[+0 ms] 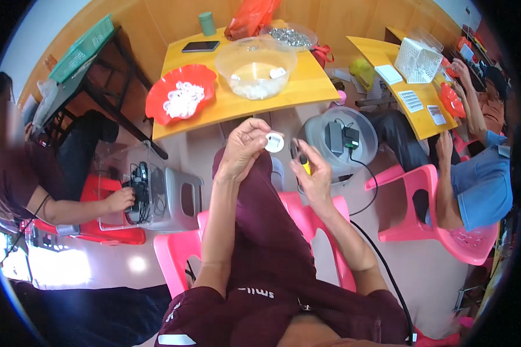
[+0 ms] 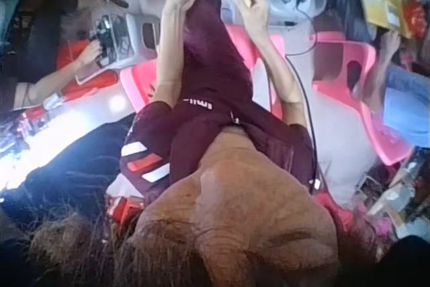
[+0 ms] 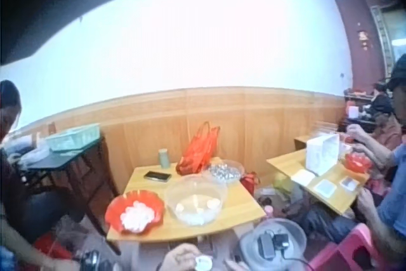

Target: Assembling small electronic components by hand and using a precision tool.

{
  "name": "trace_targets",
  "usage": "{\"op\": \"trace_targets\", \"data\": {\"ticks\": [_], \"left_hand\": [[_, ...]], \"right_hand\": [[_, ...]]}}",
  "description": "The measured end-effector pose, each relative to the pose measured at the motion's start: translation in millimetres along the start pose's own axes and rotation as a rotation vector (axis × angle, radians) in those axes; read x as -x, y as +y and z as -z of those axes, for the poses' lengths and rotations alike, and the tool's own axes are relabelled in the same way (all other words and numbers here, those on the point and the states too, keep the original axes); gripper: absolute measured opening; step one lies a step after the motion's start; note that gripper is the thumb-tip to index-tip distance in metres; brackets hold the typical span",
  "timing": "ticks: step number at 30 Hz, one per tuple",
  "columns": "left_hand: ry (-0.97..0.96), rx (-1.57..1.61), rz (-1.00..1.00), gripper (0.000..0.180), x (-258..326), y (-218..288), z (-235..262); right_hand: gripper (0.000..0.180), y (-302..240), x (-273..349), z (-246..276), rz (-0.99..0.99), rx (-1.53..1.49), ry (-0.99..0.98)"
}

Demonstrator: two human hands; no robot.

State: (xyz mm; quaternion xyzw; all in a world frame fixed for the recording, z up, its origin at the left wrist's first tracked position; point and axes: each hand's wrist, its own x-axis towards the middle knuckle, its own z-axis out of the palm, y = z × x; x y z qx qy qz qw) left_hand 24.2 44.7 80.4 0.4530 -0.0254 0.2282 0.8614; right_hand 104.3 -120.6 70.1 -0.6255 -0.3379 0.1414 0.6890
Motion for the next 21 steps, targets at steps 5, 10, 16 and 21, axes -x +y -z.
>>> {"op": "trace_targets", "data": {"ticks": [5,10,16,21], "left_hand": [[-0.08,0.045,0.057,0.036,12,-6,-9],[-0.106,0.022,0.068,0.039,17,5,-15],[-0.148,0.054,0.086,0.041,16,10,-12],[-0.159,0.114,0.04,0.039,12,12,-17]], "right_hand": [[0.048,-11,0,-12,0.234,0.044,-0.106],[0.053,-24,-2,-7,0.343,0.026,-0.208],[0.047,-39,-11,-4,0.313,0.135,-0.288],[0.045,-51,-21,-6,0.382,0.157,-0.296]]}}
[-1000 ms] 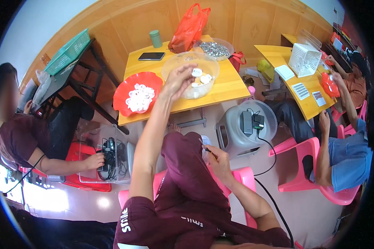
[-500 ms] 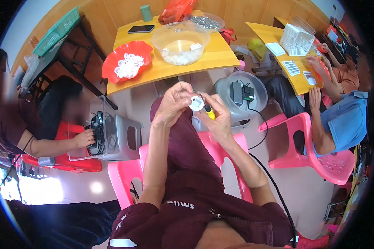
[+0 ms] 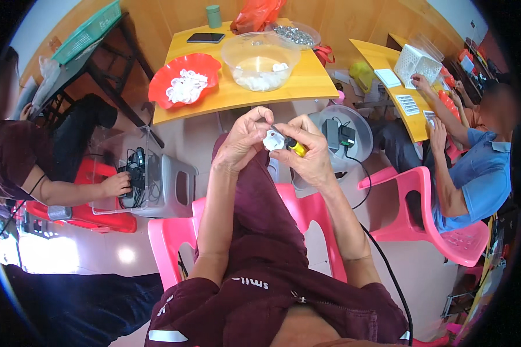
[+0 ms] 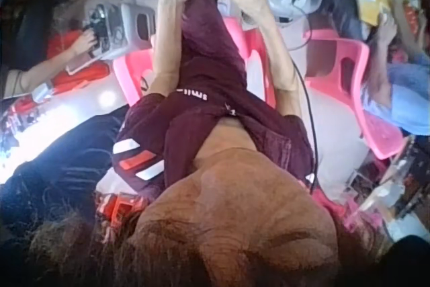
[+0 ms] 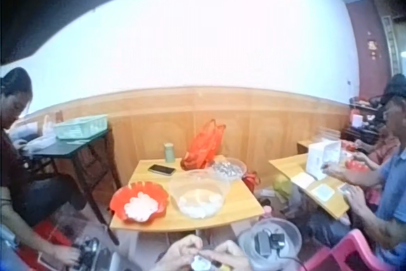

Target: Assembling small electronic components by hand and using a precision tool.

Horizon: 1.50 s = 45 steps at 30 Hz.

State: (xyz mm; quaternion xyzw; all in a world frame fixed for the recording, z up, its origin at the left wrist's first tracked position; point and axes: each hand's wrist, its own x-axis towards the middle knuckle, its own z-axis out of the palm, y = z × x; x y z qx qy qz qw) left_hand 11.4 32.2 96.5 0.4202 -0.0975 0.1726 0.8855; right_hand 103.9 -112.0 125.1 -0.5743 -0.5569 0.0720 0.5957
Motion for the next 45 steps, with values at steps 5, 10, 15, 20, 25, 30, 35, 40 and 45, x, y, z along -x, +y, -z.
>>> {"op": "trace_targets", "data": {"ticks": [5,10,15,20,25,30,35,40,45], "left_hand": [[0.087,0.09,-0.1,0.042,5,-17,-15],[0.171,0.087,-0.121,0.047,16,-15,-17],[0.163,0.109,-0.18,0.043,23,-7,-15],[0.178,0.058,-0.256,0.041,23,-10,-18],[0.257,0.03,-0.235,0.04,21,-11,-24],[0.232,0.056,-0.236,0.038,18,-15,-30],[0.284,0.021,-0.24,0.037,19,-18,-31],[0.32,0.017,-0.244,0.034,20,-15,-33],[0.334,0.016,-0.241,0.033,20,-17,-30]], "right_hand": [[0.046,11,1,-3,0.06,0.116,0.131],[0.042,1,-2,-8,0.088,0.157,0.154],[0.037,-13,7,-2,0.072,0.209,0.181],[0.038,-15,12,-7,0.11,0.214,0.183],[0.038,-14,13,-10,0.109,0.229,0.21],[0.038,-14,14,-10,0.076,0.27,0.201],[0.038,-14,16,-11,0.057,0.294,0.184],[0.037,-9,14,-14,0.062,0.258,0.203],[0.037,-7,15,-14,0.045,0.286,0.173]]}}
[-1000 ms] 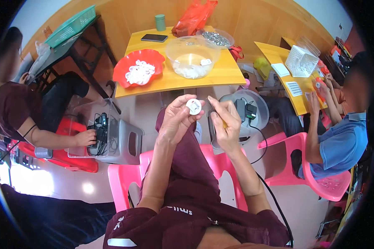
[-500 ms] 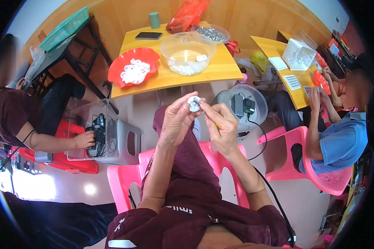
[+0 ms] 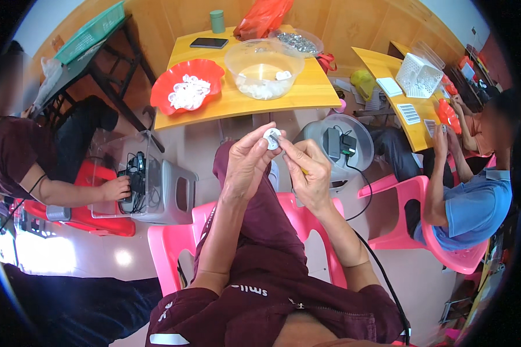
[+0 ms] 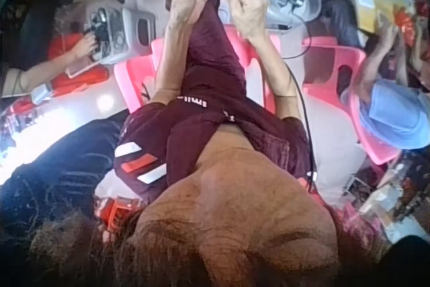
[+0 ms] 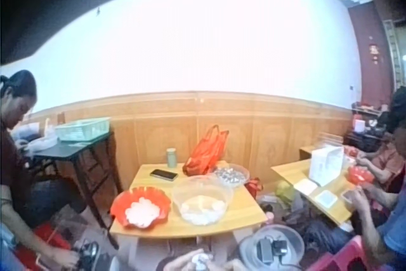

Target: Assembling small electronic components by hand and using a precision tool.

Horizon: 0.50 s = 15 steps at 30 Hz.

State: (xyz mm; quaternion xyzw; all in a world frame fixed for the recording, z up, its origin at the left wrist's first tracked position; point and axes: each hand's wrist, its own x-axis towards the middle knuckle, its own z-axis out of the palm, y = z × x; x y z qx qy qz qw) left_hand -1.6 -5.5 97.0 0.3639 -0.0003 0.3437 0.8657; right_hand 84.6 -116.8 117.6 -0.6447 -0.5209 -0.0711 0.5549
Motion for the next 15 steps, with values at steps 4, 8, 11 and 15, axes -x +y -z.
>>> {"op": "trace_targets", "data": {"ticks": [4,8,11,15], "left_hand": [[-0.007,0.007,-0.009,0.031,0,-2,6],[0.001,0.019,-0.009,0.031,-1,-4,9],[0.021,0.03,0.007,0.03,-1,-4,11],[0.075,-0.042,0.014,0.029,-3,-9,14]], "right_hand": [[0.037,4,1,-2,-0.012,-0.012,-0.035],[0.036,10,2,-5,0.005,-0.069,-0.042],[0.035,13,2,-6,0.031,-0.101,-0.061],[0.038,10,4,-4,0.075,0.154,-0.106]]}}
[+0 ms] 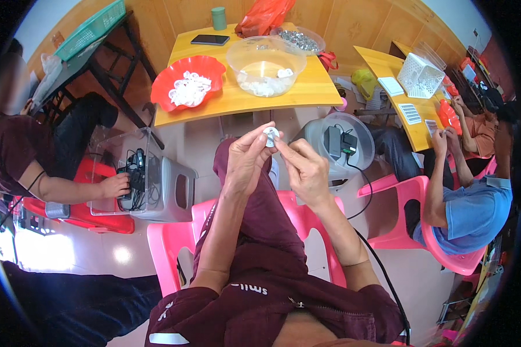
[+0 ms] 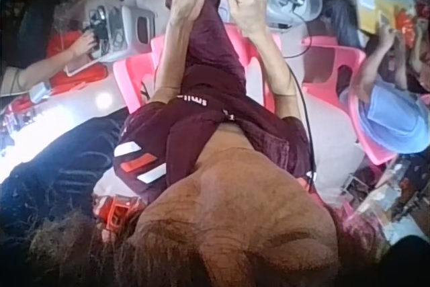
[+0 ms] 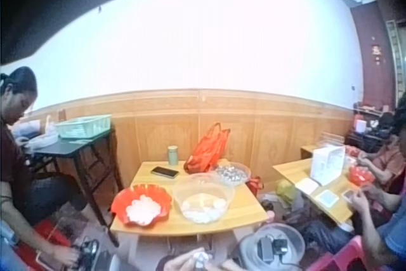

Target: Assembling small electronic components by hand and using a precision tool.

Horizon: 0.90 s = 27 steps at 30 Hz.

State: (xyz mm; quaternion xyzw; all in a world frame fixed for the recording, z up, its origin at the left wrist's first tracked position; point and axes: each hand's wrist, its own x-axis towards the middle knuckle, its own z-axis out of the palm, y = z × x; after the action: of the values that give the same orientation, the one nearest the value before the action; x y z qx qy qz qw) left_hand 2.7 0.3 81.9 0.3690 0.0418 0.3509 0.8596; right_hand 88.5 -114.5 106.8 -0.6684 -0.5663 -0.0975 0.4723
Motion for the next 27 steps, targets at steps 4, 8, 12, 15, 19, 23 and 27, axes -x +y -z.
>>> {"op": "trace_targets", "data": {"ticks": [4,8,12,15,19,23,27], "left_hand": [[0.053,-0.036,-0.035,0.029,-0.4,-6.1,-1.3],[0.037,0.017,-0.026,0.031,-2.8,-5.7,-0.7],[-0.015,0.082,0.025,0.033,-3.7,0.5,-3.5],[-0.013,0.102,0.056,0.034,-2.6,2.1,-3.8],[-0.003,0.084,0.058,0.034,-2.1,1.4,-2.6],[-0.01,0.059,0.04,0.033,-1.8,-0.3,-1.6],[-0.003,0.021,0.005,0.032,-1.0,-0.8,-2.0]], "right_hand": [[0.043,-8.9,2.4,-1.7,0.048,0.342,0.007],[0.049,-7.8,-0.1,1.2,0.034,0.287,0.038],[0.045,-7.4,-1.3,3.2,-0.001,0.241,0.048],[0.041,-6.5,-1.4,4.5,-0.038,0.185,0.069],[0.041,-8.1,-1.5,7.4,-0.052,0.177,0.05],[0.042,-8.9,-0.1,7.1,-0.029,0.192,0.037],[0.043,-9.0,-0.5,5.8,0.002,0.253,0.028]]}}
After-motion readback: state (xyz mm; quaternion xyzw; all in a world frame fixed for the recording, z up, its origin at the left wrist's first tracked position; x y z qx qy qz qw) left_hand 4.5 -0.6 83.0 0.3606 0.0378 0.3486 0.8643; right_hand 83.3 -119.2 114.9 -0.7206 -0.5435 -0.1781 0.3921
